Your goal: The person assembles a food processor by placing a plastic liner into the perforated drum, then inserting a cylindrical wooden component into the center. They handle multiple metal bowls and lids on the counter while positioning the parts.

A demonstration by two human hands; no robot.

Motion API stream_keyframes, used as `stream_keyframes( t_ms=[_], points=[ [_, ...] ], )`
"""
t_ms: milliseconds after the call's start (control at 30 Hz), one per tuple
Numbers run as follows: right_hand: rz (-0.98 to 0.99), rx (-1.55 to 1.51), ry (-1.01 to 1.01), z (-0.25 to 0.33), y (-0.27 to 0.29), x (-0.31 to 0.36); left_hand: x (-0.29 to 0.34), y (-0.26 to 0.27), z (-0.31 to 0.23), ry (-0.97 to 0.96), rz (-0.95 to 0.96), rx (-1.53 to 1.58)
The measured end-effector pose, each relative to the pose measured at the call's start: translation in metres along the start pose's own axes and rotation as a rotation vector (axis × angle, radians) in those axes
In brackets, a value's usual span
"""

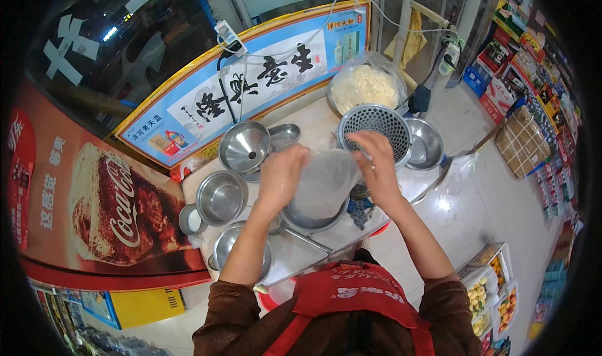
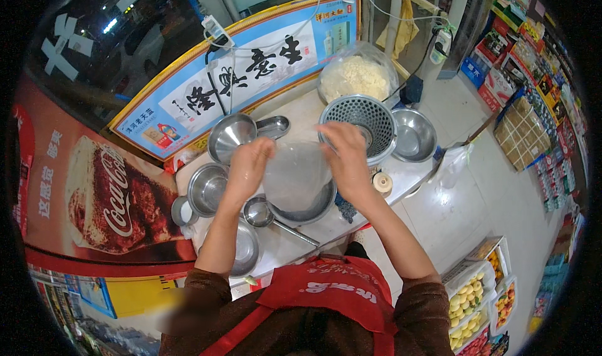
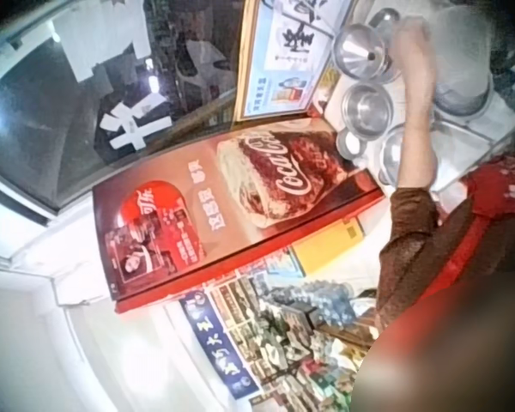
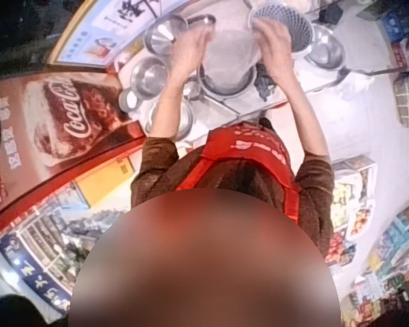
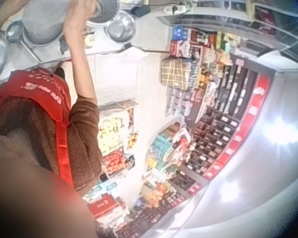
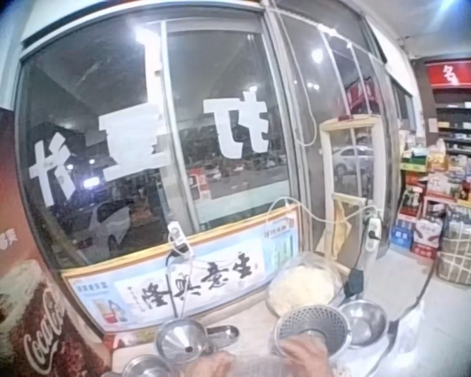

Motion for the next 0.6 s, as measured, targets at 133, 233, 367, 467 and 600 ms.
stream_keyframes(
  t_ms=[133, 233, 367, 467, 600],
  points=[
    [0.198, 0.145, 0.231, 0.047, -0.02, -0.02, 0.007, -0.014, -0.021, -0.015, 0.021, 0.058],
    [0.083, 0.163, 0.195, 0.037, -0.005, -0.024, 0.005, -0.013, 0.0, 0.08, -0.028, 0.26],
    [0.028, -0.052, -0.019, -0.006, 0.006, -0.01, 0.008, -0.013, 0.041, 0.174, -0.179, 0.463],
    [0.0, -0.307, -0.329, -0.04, -0.002, 0.017, 0.01, -0.019, 0.077, 0.402, -0.26, 0.719],
    [-0.167, -0.509, -0.622, -0.064, -0.006, 0.055, 0.01, -0.029, 0.095, 0.577, -0.452, 0.987]
  ],
)
Point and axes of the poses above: each hand's wrist, its own x-axis away from the middle knuckle, its own y-axis out of the back of the hand, z = x × y, the point moved 8 cm from there along -x, towards the middle knuckle, and after that the axes turned 5 degrees about -z, right-handed, at the moved point
